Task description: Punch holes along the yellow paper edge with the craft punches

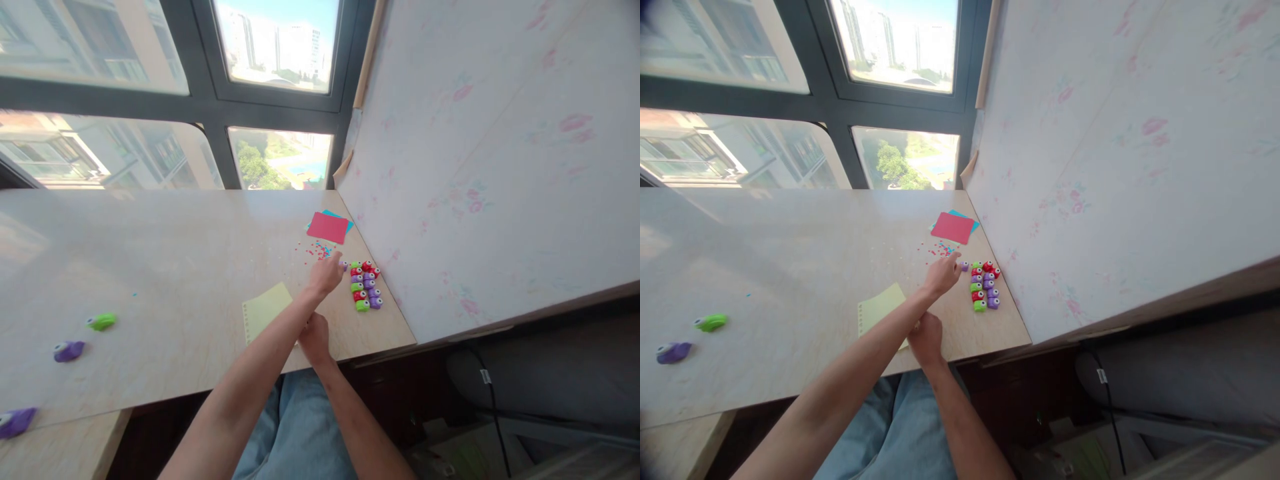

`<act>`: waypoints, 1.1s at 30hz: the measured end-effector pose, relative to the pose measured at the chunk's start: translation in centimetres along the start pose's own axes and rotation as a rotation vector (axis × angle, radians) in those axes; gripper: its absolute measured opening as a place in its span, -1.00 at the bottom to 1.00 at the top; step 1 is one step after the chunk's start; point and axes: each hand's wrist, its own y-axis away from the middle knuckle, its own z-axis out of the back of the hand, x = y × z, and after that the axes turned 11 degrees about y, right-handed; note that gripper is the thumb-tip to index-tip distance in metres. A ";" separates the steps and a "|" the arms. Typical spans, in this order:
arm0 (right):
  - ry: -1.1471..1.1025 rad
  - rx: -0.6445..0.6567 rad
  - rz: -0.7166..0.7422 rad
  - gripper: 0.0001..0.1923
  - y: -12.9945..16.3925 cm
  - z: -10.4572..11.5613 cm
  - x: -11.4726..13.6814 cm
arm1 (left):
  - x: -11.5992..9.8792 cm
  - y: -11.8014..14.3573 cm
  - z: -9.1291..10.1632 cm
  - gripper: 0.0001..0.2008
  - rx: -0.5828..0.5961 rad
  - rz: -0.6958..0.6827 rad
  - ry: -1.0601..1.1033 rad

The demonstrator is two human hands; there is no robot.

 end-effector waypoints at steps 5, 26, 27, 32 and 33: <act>0.009 -0.066 -0.027 -0.82 -0.1 -0.1 0.3 | 0.8 1.7 1.6 -0.68 -0.133 -0.088 0.173; -0.048 -0.109 0.146 -0.65 -2.7 -1.6 1.7 | 18.2 21.7 10.3 -0.68 -0.940 0.362 0.477; -0.060 -0.116 0.158 -0.63 -2.7 -1.7 1.6 | 19.3 22.6 10.7 -0.68 -0.969 0.394 0.450; -0.134 -0.090 0.170 -0.52 -2.7 -1.8 0.7 | 22.7 25.9 13.3 -0.68 -1.098 0.485 0.335; -0.155 -0.074 0.183 -0.51 -2.6 -1.8 0.5 | 23.1 26.4 13.7 -0.69 -1.119 0.490 0.302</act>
